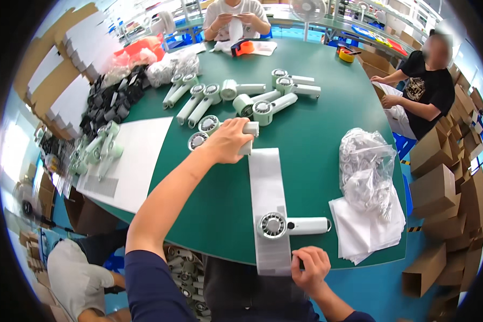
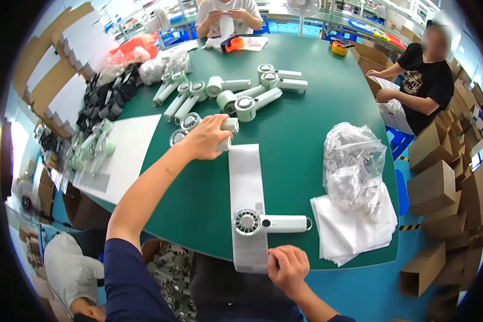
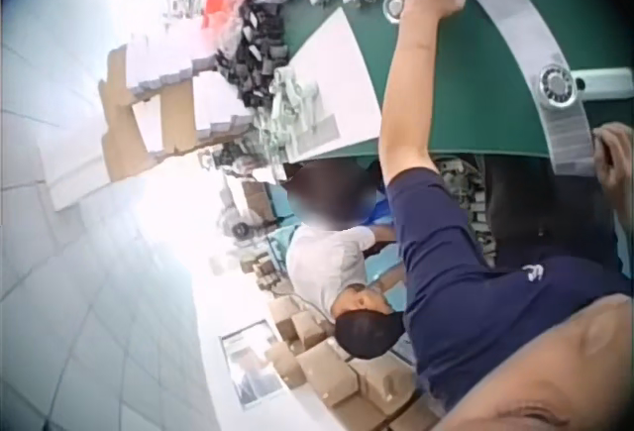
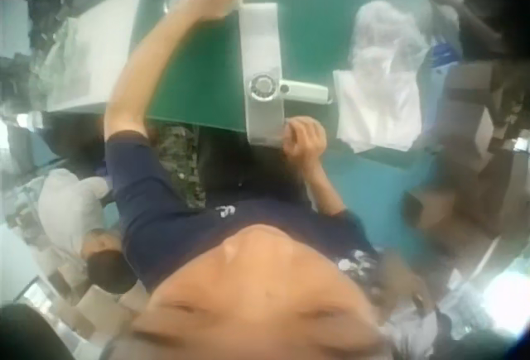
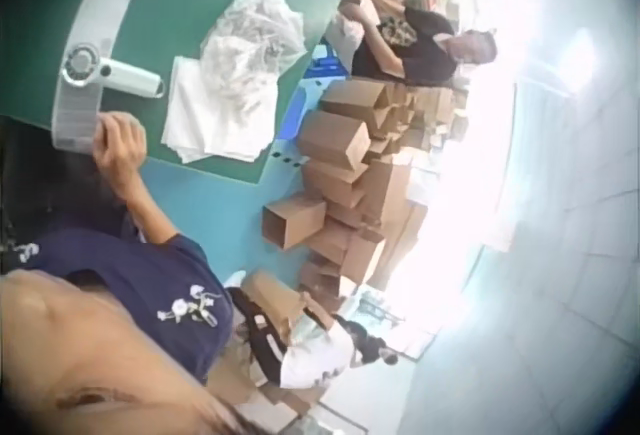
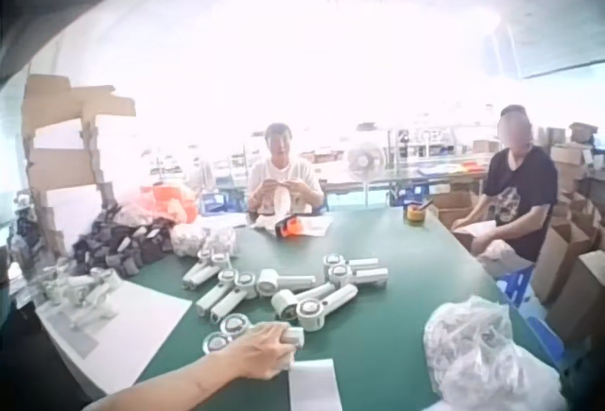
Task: The worker is assembling handheld electronic fans by taking components from a large box, applying labels, and passing them to other workers on the assembly line.
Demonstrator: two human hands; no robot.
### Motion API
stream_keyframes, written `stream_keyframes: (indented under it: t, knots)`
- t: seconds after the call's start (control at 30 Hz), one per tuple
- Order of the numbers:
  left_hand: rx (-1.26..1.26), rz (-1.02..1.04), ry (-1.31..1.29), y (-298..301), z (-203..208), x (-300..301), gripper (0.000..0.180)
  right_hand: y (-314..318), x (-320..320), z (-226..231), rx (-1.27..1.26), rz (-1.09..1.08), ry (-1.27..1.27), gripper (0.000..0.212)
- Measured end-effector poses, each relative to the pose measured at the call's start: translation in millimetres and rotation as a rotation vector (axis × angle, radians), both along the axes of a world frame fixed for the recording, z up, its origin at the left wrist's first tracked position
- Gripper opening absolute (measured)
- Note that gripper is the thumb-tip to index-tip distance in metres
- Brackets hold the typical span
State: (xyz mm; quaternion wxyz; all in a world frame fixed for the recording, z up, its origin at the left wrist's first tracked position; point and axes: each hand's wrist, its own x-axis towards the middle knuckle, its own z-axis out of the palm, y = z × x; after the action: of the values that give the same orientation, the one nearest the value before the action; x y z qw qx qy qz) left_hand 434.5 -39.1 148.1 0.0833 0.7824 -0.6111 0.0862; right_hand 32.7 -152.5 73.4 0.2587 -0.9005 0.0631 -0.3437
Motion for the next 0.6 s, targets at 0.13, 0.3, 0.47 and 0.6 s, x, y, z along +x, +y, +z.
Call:
stream_keyframes:
  t: [0.13, 0.3, 0.47, 0.6]
  knots:
    - [0.235, -0.023, -0.007, -55, -18, 11, 0.052, -4, 1, -6, 0.017, -0.063, 0.002, 0.014]
    - [0.201, -0.037, -0.049, -84, -21, 30, 0.05, -2, 3, -2, 0.062, -0.071, 0.019, 0.014]
    - [0.203, -0.034, -0.093, -95, -22, 82, 0.044, 5, -1, 15, 0.192, -0.04, 0.088, 0.008]
    - [0.238, 0.025, -0.171, -106, -26, 114, 0.059, 5, 3, 16, 0.164, -0.076, 0.081, 0.009]
